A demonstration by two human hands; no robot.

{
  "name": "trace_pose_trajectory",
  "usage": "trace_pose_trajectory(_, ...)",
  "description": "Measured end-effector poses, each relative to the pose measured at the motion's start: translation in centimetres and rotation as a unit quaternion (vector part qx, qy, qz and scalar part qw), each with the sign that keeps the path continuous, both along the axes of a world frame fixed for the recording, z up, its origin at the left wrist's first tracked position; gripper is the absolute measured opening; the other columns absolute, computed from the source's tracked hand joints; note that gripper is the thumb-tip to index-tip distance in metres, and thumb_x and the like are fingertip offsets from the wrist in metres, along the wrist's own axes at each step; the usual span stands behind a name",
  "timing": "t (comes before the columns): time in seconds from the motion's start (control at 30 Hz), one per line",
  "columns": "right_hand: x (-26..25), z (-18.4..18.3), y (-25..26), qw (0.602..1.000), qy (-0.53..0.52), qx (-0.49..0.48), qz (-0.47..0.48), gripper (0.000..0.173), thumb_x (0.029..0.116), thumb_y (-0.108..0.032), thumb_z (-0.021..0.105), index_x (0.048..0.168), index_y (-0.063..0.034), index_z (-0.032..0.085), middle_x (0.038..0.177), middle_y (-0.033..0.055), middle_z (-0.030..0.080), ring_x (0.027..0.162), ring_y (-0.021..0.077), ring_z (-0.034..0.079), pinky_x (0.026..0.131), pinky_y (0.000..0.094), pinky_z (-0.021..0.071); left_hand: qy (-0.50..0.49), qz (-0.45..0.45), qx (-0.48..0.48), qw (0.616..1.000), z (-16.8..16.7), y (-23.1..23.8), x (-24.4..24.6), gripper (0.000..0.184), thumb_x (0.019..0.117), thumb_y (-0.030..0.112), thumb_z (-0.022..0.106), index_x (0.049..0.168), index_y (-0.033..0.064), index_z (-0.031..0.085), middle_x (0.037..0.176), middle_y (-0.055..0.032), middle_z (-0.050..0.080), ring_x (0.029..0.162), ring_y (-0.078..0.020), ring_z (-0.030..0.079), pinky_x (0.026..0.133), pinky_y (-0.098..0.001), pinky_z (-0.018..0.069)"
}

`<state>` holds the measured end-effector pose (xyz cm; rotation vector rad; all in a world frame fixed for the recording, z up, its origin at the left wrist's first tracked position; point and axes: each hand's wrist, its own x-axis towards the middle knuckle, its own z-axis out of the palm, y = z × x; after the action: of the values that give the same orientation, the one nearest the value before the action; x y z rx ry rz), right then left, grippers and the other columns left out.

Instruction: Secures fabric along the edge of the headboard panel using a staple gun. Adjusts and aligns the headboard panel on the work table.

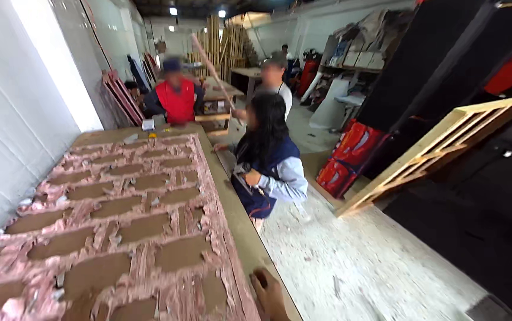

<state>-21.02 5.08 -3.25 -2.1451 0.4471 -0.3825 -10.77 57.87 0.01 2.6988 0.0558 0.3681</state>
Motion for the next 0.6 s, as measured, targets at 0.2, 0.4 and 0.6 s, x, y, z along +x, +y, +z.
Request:
trace_pose_trajectory(0.2,0.4,-1.7,-0.6,0.999,-0.030,0.007,0.025,0.026,0.0972,-0.033,0.062,0.113,-0.0137,0.071,0.091,-0.0042,0.074,0.078,0.0061,0.070,0.073,0.0321,0.0624,-0.010,-0.004,0.008,1.000,-1.5,1.1,1.0,0.058,0.0978,0.051,0.045,0.138,0.0150,0.064,0.151,-0.0100,0.056,0.147,-0.0310,0.044,0.124,-0.0544,0.0280)
trace_pose_trajectory(0.4,2.6,0.1,-0.4,0.989,0.010,0.145,0.008,0.022,0.1020,-0.027,0.058,0.109,-0.0108,0.071,0.086,-0.0004,0.075,0.071,0.0120,0.071,0.066,0.0336,0.0625,-0.001,0.004,0.021,1.000,-1.5,1.0,1.7,0.057,0.0974,0.054,0.043,0.138,0.0203,0.065,0.150,-0.0041,0.057,0.146,-0.0260,0.045,0.124,-0.0506,0.0292)
trace_pose_trajectory(0.6,6.7,4.6,1.1,0.937,0.145,0.300,0.102,0.038,0.1062,-0.038,0.052,0.116,-0.0061,0.070,0.096,0.0068,0.070,0.082,0.0141,0.065,0.074,0.0342,0.0553,-0.005,0.006,0.009,1.000,-1.4,0.9,2.3,0.056,0.0969,0.051,0.045,0.140,0.0191,0.064,0.151,-0.0032,0.056,0.146,-0.0248,0.045,0.123,-0.0506,0.0293)
